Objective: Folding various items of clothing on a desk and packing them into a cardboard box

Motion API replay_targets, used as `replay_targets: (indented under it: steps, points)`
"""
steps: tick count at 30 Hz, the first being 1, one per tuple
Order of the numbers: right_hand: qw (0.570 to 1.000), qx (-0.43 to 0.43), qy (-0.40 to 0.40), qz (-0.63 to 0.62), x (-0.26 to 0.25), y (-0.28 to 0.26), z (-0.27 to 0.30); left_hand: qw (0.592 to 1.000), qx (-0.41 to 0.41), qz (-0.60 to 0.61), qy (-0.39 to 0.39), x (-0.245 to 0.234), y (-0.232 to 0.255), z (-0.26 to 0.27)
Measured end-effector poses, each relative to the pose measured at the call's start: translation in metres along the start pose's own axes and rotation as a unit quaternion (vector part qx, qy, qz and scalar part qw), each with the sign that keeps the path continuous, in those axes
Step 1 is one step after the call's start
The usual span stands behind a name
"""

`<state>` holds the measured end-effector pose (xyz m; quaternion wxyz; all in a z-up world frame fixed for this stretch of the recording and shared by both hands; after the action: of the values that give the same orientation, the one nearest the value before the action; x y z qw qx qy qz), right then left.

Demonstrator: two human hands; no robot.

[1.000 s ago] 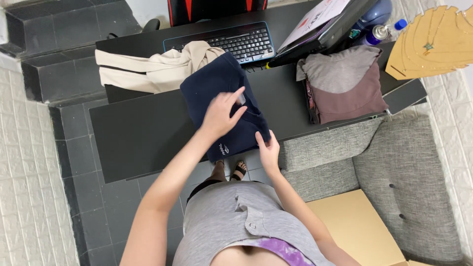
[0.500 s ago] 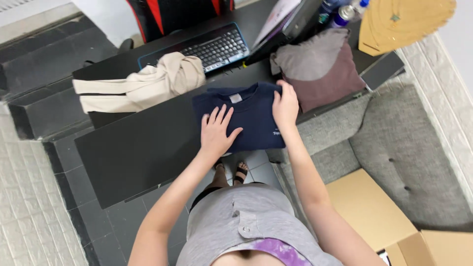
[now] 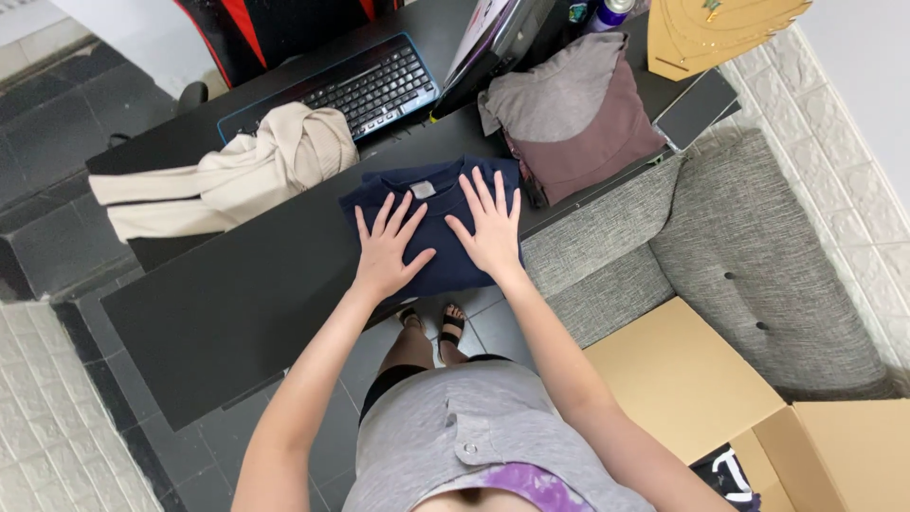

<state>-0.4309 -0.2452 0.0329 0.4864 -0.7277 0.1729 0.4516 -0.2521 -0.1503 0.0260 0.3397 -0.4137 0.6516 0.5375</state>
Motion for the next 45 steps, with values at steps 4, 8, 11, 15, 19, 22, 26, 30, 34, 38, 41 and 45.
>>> replay_targets:
  steps: [4,8,11,15,19,22,26,30,34,38,41,45]
  points:
    - [1.0,0.009,0.009,-0.02,0.003,0.004,0.002,0.999,-0.001,0.03,0.019,0.004,-0.005,0.006]
    - [0.981,0.019,0.135,-0.134,-0.009,0.017,0.009,0.963,-0.089,0.063,0.248,-0.013,-0.025,0.03]
    - [0.938,0.158,0.204,-0.231,0.0,0.06,0.03,0.926,-0.252,0.17,0.226,-0.019,-0.038,0.041]
    - [0.873,0.375,0.117,-0.289,0.008,0.078,0.055,0.833,-0.462,0.305,-0.028,0.0,-0.06,0.049]
    - [0.832,0.457,0.022,-0.313,-0.007,0.061,0.063,0.811,-0.436,0.379,-0.093,-0.054,-0.025,0.015]
    - [0.785,0.442,0.011,-0.434,-0.029,0.027,0.061,0.711,-0.498,0.468,-0.166,-0.078,0.004,0.0]
    - [0.752,0.444,0.018,-0.487,-0.045,0.038,0.098,0.64,-0.55,0.494,-0.211,-0.085,0.028,0.003]
    - [0.753,0.421,0.091,-0.498,-0.121,-0.004,0.09,0.631,-0.52,0.545,-0.183,-0.041,0.027,0.002]
    - [0.831,0.393,0.085,-0.384,-0.157,0.064,0.076,0.667,-0.467,0.556,-0.167,-0.034,0.075,-0.037]
    - [0.912,0.288,0.121,-0.265,-0.211,0.125,0.021,0.758,-0.347,0.537,-0.128,-0.016,0.111,-0.092]
    - [0.937,0.2,0.154,-0.24,-0.241,0.194,-0.034,0.782,-0.313,0.53,-0.1,-0.005,0.139,-0.138]
    - [0.932,0.296,0.091,-0.19,-0.283,0.177,-0.111,0.728,-0.378,0.571,-0.032,0.016,0.143,-0.19]
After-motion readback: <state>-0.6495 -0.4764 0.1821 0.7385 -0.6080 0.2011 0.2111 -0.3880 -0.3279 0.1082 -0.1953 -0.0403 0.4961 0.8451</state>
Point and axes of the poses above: each hand's wrist, its own z-axis away from the middle knuckle, its own x-axis out of the palm, y = z × x, the point moved 5 cm from there along -z, towards the middle knuckle, and after that the axes turned 6 degrees about -z, right-handed, at the moved point
